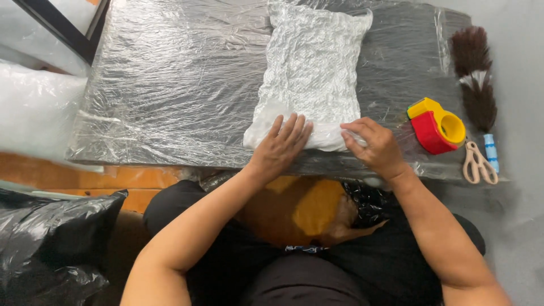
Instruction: Rolling a white pillow or foam insert into a tight cylinder and securing it with adhesive tape.
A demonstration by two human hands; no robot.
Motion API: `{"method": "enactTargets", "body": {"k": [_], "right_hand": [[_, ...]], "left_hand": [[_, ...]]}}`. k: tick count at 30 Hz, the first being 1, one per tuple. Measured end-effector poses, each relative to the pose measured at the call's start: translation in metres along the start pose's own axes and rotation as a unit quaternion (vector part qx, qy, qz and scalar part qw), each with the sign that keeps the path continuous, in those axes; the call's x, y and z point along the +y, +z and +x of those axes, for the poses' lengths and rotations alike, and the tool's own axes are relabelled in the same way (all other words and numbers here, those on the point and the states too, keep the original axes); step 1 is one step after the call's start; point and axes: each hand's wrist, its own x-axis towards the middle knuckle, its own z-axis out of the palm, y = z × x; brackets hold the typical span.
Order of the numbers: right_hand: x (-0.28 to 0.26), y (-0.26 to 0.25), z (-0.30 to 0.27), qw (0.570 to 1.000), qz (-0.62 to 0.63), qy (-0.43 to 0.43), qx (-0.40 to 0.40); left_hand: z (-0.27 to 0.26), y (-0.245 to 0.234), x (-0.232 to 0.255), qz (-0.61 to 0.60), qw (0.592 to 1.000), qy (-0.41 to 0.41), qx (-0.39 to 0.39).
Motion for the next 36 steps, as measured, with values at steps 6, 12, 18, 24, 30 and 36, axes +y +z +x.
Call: {"method": "enactTargets", "body": {"k": [6,12,18,24,30,36], "right_hand": [[0.006,-0.017,0.024,0.99,0.12,0.066,-0.04],[0.032,-0.029,0.042,0.956,0.17,0.192,-0.145],[0.032,-0.045,0.072,0.912,0.181,0.287,-0.23],[0.067,-0.029,0.065,0.964,0.064,0.093,-0.242],[0.024,-0.029,0.062,0.943,-0.305,-0.111,-0.072],[-0.014,0.005,0.041,0.911,-0.399,-0.086,-0.058]], "left_hand": [[0.017,-0.002,-0.013,0.012,0.999,0.005,-0.051],[0.054,0.006,-0.044,-0.055,0.975,0.065,-0.205],[0.119,-0.013,-0.086,-0.185,0.929,0.035,-0.319],[0.139,-0.017,-0.098,-0.29,0.876,-0.026,-0.384],[0.145,0.002,-0.112,-0.345,0.84,-0.043,-0.416],[0.154,0.002,-0.124,-0.372,0.802,-0.053,-0.465]]}}
